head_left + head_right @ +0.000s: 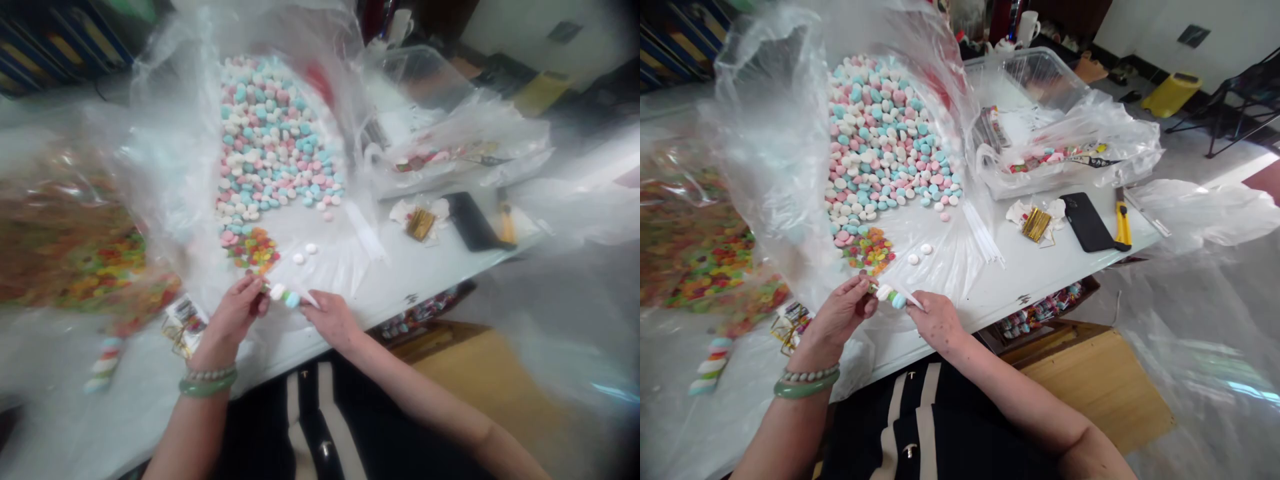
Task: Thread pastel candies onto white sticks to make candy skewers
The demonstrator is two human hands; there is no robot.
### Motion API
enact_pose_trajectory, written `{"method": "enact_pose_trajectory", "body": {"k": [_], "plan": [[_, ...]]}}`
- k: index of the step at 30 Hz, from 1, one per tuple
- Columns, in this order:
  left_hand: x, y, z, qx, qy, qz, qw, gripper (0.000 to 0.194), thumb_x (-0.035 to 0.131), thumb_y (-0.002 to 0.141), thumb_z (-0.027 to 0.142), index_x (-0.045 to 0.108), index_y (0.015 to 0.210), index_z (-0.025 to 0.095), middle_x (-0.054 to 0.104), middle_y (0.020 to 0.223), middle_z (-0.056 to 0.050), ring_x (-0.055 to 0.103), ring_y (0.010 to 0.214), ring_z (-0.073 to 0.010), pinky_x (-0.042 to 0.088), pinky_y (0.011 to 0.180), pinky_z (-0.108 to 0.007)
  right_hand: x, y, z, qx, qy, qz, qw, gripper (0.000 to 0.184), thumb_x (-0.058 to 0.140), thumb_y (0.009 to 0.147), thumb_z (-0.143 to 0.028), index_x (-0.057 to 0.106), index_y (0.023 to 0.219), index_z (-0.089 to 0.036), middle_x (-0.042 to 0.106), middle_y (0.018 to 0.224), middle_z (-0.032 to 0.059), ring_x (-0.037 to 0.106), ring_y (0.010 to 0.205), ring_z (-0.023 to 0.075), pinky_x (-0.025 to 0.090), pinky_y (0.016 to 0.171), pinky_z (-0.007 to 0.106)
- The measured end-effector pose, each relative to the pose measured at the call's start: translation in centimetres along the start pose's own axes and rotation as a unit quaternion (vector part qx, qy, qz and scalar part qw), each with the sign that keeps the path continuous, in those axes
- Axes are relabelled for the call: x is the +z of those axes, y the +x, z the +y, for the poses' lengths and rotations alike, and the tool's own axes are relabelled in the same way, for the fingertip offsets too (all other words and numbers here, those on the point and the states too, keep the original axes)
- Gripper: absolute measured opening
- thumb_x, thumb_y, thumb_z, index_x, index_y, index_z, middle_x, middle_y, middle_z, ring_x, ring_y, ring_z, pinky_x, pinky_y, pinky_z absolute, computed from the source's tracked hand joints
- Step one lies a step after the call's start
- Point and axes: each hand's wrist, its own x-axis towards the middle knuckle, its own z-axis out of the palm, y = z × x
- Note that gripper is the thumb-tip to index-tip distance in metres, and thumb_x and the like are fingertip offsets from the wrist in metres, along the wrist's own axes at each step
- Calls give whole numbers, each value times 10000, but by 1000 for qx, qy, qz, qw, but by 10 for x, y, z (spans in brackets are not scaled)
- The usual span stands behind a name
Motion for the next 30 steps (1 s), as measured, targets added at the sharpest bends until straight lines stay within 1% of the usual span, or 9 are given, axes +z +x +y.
{"method": "enact_pose_trajectory", "body": {"k": [2, 4, 9, 12, 15, 18, 23, 27, 30], "plan": [[5, -1, -2, -10, -37, -6, 999, 371, 799, 661, 440, 609, 812, 160, 497, 572, 44, 435, 454, -83, 323, 448, -211, 1, 0, -1, -29, -33, 1, 999, 147, 538, 823, -193, 671, 762, -199, 620, 715, -16, 551, 713, 142, 379, 675, 227], [6, 0, -5, -13, -56, -3, 998, 393, 826, 640, 437, 631, 824, 150, 500, 555, 41, 456, 461, -87, 344, 453, -206, 1, 0, -1, -41, -64, 2, 997, 162, 530, 840, -182, 684, 794, -200, 633, 742, -9, 554, 733, 147, 381, 701, 232], [3, 4, -15, -7, -98, 21, 995, 384, 862, 606, 398, 638, 797, 152, 489, 540, 47, 463, 468, -86, 350, 446, -195, -4, -1, 1, -45, -99, -15, 994, 166, 528, 861, -167, 688, 827, -194, 641, 764, -1, 573, 753, 154, 380, 714, 237], [2, 5, -18, -2, -99, 28, 995, 373, 856, 616, 394, 645, 811, 156, 490, 543, 47, 465, 480, -90, 356, 451, -196, -4, -2, 2, -44, -110, -18, 993, 161, 529, 860, -166, 682, 818, -195, 642, 770, -2, 578, 766, 157, 377, 708, 236], [2, 5, -20, -5, -63, 17, 998, 381, 829, 649, 427, 669, 856, 149, 512, 548, 34, 479, 495, -98, 369, 466, -202, -2, -1, 3, -42, -120, -11, 992, 159, 526, 858, -175, 670, 793, -194, 630, 753, -5, 562, 751, 152, 362, 680, 233], [1, 4, -23, -8, -33, 3, 999, 399, 801, 684, 459, 690, 886, 133, 517, 535, 25, 458, 479, -90, 344, 460, -195, -3, 0, 3, -37, -125, -5, 991, 169, 514, 860, -190, 640, 747, -192, 594, 705, -11, 530, 700, 142, 340, 645, 230], [-1, 2, -25, -17, -84, -56, 995, 358, 826, 667, 411, 682, 855, 144, 485, 529, 43, 408, 444, -66, 279, 439, -182, -8, 0, 0, -19, -104, -10, 994, 179, 516, 851, -217, 610, 702, -186, 554, 669, -18, 501, 658, 133, 323, 620, 229], [-1, 4, -25, -16, -115, -22, 993, 327, 842, 648, 376, 648, 772, 144, 459, 522, 53, 385, 443, -56, 269, 434, -175, -9, -3, 1, -19, -80, -4, 997, 161, 518, 838, -214, 631, 726, -193, 561, 676, -23, 508, 667, 134, 336, 632, 228], [0, 6, -24, -9, -117, 1, 993, 332, 838, 645, 382, 643, 772, 145, 463, 528, 52, 409, 459, -65, 288, 441, -178, -7, -4, 6, -20, -75, 2, 997, 167, 521, 846, -209, 633, 723, -191, 555, 667, -28, 505, 656, 130, 340, 635, 226]]}}
